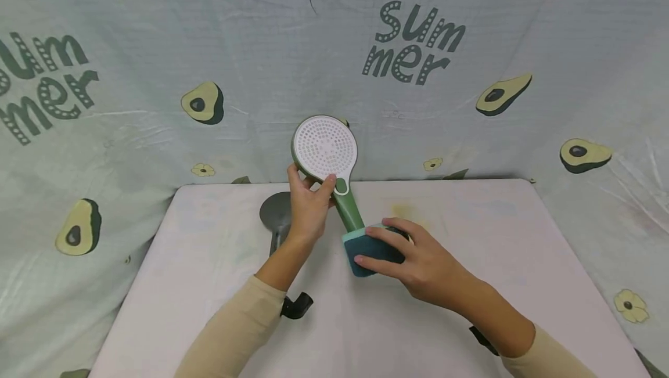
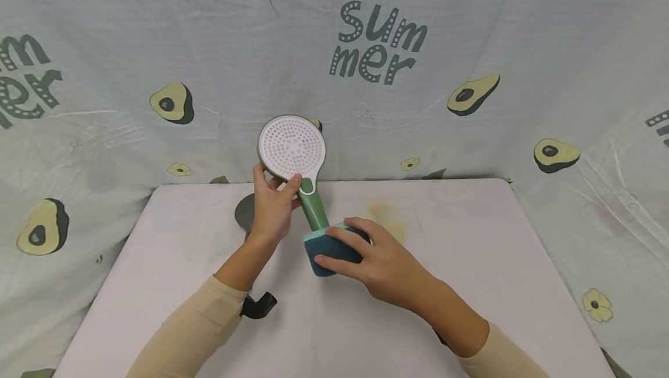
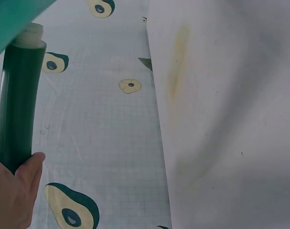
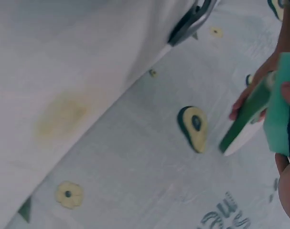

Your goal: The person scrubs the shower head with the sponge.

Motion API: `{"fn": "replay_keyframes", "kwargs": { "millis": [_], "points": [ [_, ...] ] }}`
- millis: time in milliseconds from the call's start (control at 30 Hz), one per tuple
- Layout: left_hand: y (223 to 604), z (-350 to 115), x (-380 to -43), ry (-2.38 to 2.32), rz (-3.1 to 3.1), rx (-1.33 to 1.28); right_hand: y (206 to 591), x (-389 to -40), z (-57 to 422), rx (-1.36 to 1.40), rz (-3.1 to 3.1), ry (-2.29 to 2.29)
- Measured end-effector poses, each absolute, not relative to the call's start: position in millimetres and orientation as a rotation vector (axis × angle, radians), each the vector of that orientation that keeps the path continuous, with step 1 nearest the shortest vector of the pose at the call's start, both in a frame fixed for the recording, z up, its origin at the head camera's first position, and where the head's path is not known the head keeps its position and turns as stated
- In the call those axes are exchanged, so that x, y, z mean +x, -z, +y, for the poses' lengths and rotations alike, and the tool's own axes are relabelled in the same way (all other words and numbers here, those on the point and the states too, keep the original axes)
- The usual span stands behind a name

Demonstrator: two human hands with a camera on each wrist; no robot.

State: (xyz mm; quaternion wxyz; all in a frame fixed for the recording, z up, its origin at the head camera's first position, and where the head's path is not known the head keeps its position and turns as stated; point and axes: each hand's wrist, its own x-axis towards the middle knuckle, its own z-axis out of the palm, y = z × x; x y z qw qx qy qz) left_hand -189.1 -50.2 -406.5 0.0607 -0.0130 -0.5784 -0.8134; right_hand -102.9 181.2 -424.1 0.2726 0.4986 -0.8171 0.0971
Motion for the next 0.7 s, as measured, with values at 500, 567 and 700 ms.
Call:
{"fn": "replay_keyframes", "kwargs": {
  "millis": [500,567,700],
  "points": [
    [406.7,-57.9,-188.3,2.433,-1.731,-0.037,422.9,-94.3,154.3,1.363,-2.201,-0.084],
    [405.3,-59.8,-188.5,2.442,-1.727,-0.02,422.6,-98.0,161.9,1.348,-2.257,-0.231],
    [401.9,-63.1,-188.6,2.469,-1.695,0.005,427.4,-106.4,178.5,1.254,-2.425,-0.588]
  ]
}}
